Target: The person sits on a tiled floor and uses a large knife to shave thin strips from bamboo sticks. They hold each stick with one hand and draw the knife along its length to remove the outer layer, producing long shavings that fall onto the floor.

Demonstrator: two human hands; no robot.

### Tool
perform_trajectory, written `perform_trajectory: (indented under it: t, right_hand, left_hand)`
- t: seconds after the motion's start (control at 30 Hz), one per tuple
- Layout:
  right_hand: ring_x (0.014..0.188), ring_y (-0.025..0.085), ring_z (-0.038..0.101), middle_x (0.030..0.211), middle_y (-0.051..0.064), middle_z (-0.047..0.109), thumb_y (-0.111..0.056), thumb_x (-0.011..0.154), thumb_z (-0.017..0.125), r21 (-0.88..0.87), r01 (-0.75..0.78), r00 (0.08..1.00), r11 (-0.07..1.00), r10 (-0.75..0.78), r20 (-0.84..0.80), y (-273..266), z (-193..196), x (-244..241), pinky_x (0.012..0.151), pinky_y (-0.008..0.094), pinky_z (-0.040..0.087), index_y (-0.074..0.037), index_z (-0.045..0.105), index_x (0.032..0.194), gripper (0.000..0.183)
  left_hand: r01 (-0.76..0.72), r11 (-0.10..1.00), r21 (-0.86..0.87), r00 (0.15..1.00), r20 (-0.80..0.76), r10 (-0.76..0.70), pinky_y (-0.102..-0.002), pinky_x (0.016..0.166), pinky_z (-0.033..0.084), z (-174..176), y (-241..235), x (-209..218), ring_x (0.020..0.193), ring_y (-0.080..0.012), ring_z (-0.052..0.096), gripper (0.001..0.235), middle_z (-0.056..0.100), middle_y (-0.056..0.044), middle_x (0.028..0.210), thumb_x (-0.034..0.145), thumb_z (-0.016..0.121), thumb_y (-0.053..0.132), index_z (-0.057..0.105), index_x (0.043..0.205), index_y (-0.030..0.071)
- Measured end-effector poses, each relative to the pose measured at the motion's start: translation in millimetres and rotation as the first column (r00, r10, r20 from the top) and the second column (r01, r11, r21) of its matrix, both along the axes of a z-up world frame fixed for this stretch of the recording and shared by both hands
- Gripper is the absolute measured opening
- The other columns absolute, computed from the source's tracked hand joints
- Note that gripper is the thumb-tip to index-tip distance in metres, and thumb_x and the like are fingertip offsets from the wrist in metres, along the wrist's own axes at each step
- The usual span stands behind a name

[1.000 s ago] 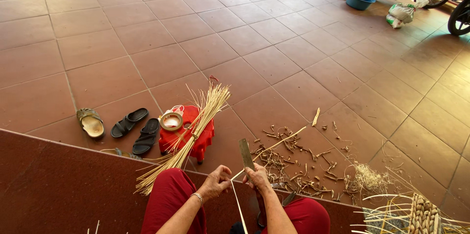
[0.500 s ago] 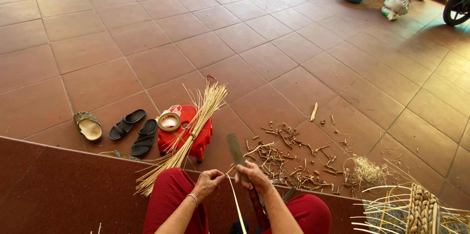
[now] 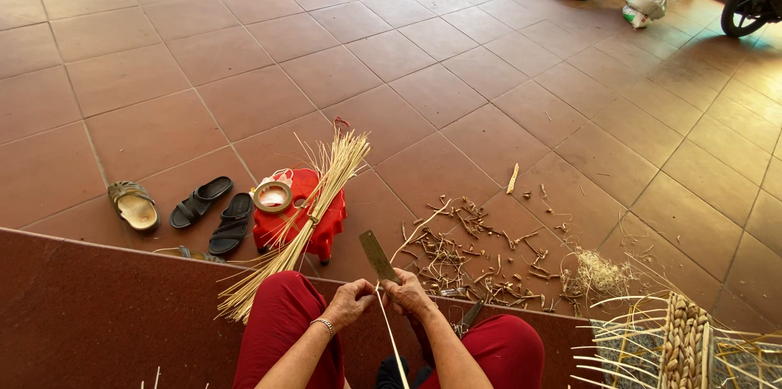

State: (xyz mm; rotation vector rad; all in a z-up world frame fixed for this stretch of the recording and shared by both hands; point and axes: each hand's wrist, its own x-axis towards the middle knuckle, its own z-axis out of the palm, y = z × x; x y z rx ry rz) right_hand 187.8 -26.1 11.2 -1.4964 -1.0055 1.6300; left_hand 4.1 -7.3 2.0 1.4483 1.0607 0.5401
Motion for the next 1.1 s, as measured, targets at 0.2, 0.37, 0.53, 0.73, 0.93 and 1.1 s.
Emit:
perform_trajectory:
  t: [0.2, 0.37, 0.53, 0.73, 0.93, 1.1]
  right_hand:
    - [0.037, 0.009, 0.048, 0.062, 0.005, 0.068, -0.017, 0.102, 0.064, 0.024, 0.042, 0.998, 0.999, -0.043, 0.044, -1, 7, -3, 0.033, 0.025, 0.033, -0.010, 0.067, 0.122, 0.021]
    - [0.035, 0.010, 0.046, 0.061, 0.008, 0.070, -0.015, 0.101, 0.059, -0.044, 0.016, 0.994, 0.999, -0.012, 0.108, 0, 7, -4, 0.032, 0.026, 0.031, -0.012, 0.062, 0.128, 0.027]
    - [0.035, 0.009, 0.045, 0.062, 0.008, 0.071, -0.014, 0.101, 0.060, -0.084, 0.008, 0.995, 0.996, 0.000, 0.101, -7, 15, -5, 0.032, 0.026, 0.031, -0.014, 0.061, 0.134, 0.032]
    - [0.036, 0.009, 0.046, 0.061, 0.007, 0.070, -0.012, 0.101, 0.061, -0.073, 0.020, 0.992, 0.997, -0.010, 0.128, -14, 39, -13, 0.033, 0.025, 0.032, -0.008, 0.066, 0.130, 0.029]
    - [0.036, 0.012, 0.048, 0.060, 0.008, 0.069, -0.012, 0.099, 0.060, -0.073, 0.020, 0.983, 0.997, -0.007, 0.183, -20, 94, -29, 0.033, 0.027, 0.033, -0.015, 0.064, 0.130, 0.031]
    - [0.039, 0.011, 0.051, 0.063, 0.006, 0.070, -0.017, 0.102, 0.059, 0.002, 0.034, 0.940, 0.999, -0.033, 0.340, -28, 125, -36, 0.035, 0.026, 0.037, -0.014, 0.066, 0.124, 0.024]
  left_hand:
    - [-0.005, 0.996, -0.092, 1.000, -0.028, 0.003, -0.028, 0.067, 0.056, 16, -2, 2, 0.071, -0.0106, 0.065, 0.007, 0.072, -0.002, 0.080, 0.095, 0.070, 0.012, 0.069, 0.097, 0.005]
    - [0.045, 0.996, 0.074, 0.993, -0.110, -0.037, -0.030, 0.069, 0.056, 19, -6, -2, 0.073, -0.0114, 0.063, 0.004, 0.070, -0.003, 0.083, 0.090, 0.075, 0.006, 0.074, 0.093, 0.005]
    - [0.032, 0.903, 0.428, 0.997, -0.079, 0.002, -0.033, 0.074, 0.057, 17, -10, 2, 0.080, -0.0156, 0.071, 0.014, 0.076, -0.006, 0.087, 0.080, 0.079, -0.002, 0.076, 0.087, 0.009]
    - [0.092, 0.820, 0.565, 0.996, -0.050, -0.078, -0.034, 0.076, 0.058, -9, -12, 3, 0.086, -0.0248, 0.074, 0.022, 0.077, -0.009, 0.101, 0.078, 0.073, -0.004, 0.074, 0.096, 0.009]
    - [0.120, 0.909, 0.399, 0.988, -0.138, -0.069, -0.033, 0.075, 0.058, -33, -7, 1, 0.082, -0.0230, 0.076, 0.007, 0.076, -0.011, 0.087, 0.085, 0.075, 0.007, 0.075, 0.092, 0.009]
    - [0.060, 0.845, 0.532, 0.997, -0.065, -0.029, -0.035, 0.071, 0.056, -26, -16, -2, 0.077, -0.0263, 0.071, 0.011, 0.070, -0.010, 0.083, 0.083, 0.080, 0.009, 0.071, 0.081, 0.003]
